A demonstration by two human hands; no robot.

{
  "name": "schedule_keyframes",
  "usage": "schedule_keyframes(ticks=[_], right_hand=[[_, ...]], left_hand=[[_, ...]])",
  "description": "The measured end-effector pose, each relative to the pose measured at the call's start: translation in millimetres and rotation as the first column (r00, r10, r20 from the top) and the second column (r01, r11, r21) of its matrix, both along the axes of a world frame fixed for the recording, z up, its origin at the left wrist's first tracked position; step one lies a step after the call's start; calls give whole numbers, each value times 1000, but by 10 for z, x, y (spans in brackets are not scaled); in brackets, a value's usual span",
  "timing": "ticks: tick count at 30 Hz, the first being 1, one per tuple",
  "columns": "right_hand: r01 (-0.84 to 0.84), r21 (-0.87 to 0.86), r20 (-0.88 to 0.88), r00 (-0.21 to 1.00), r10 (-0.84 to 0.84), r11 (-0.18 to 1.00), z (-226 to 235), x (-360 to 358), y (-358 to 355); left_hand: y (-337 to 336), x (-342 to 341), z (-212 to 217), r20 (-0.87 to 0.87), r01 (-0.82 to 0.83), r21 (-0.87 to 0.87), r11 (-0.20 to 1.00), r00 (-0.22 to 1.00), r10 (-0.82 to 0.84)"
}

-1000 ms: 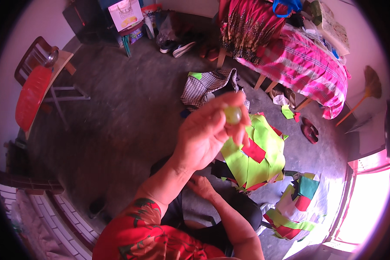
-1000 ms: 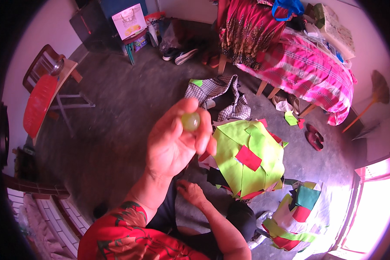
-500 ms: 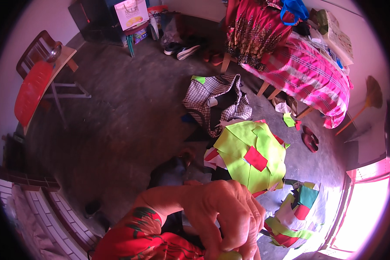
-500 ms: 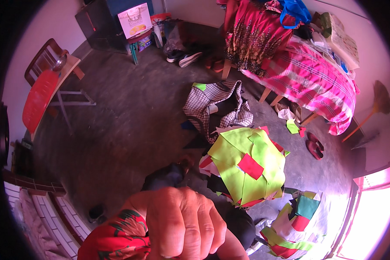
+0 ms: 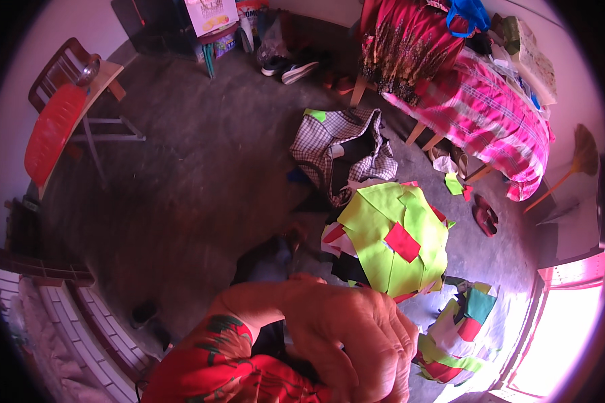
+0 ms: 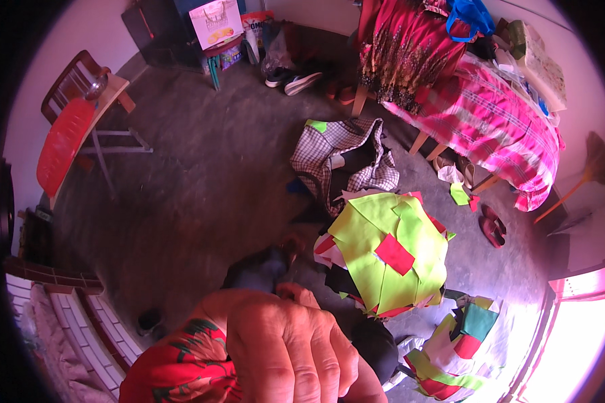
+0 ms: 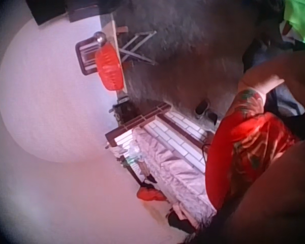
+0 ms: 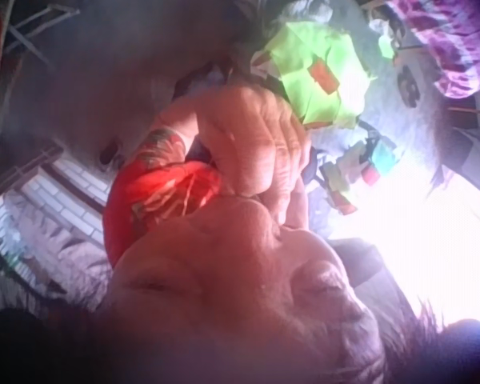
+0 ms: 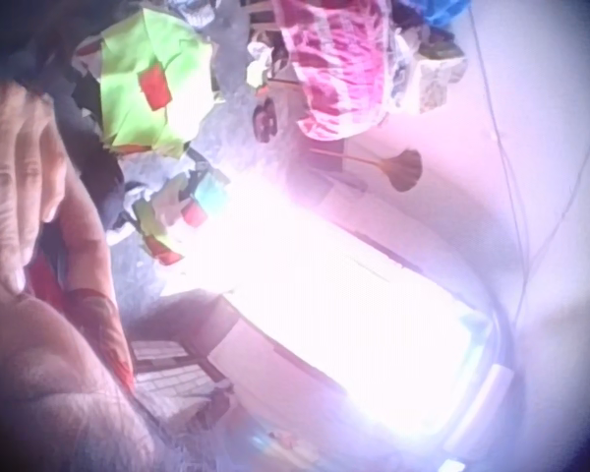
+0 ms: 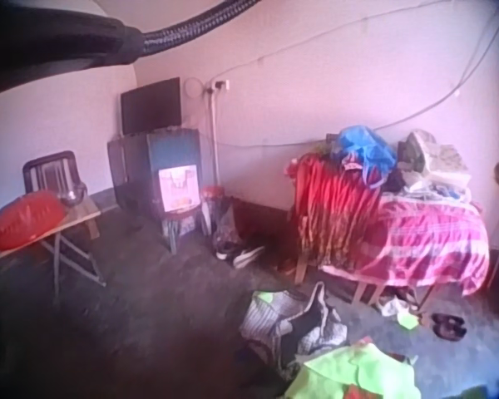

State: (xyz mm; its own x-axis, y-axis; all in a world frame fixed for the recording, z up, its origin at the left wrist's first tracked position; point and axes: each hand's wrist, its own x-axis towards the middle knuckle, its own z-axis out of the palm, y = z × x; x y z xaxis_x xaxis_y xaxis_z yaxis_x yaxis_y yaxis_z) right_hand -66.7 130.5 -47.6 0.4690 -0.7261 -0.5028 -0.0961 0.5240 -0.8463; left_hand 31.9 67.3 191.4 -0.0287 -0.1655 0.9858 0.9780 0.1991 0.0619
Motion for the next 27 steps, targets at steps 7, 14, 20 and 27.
schedule_keyframes(ticks=[7, 14, 20, 27], right_hand=[[298, 420, 464, 741, -485, 857, -163, 1, -136], [252, 569, 646, 452, -615, 783, 76, 84, -338], [345, 460, 732, 373, -570, 818, 220, -58, -503], [233, 506, 826, 147, -544, 831, 196, -538, -697]], left_hand=[[-18, 309, -39, 447, -70, 234, 970, 893, -43], [-102, 39, -448, 816, -763, -278, 583, 133, 563], [-196, -137, -1447, 704, -729, -627, 273, -380, 600], [-280, -188, -1517, 669, -786, -557, 270, -231, 707]])
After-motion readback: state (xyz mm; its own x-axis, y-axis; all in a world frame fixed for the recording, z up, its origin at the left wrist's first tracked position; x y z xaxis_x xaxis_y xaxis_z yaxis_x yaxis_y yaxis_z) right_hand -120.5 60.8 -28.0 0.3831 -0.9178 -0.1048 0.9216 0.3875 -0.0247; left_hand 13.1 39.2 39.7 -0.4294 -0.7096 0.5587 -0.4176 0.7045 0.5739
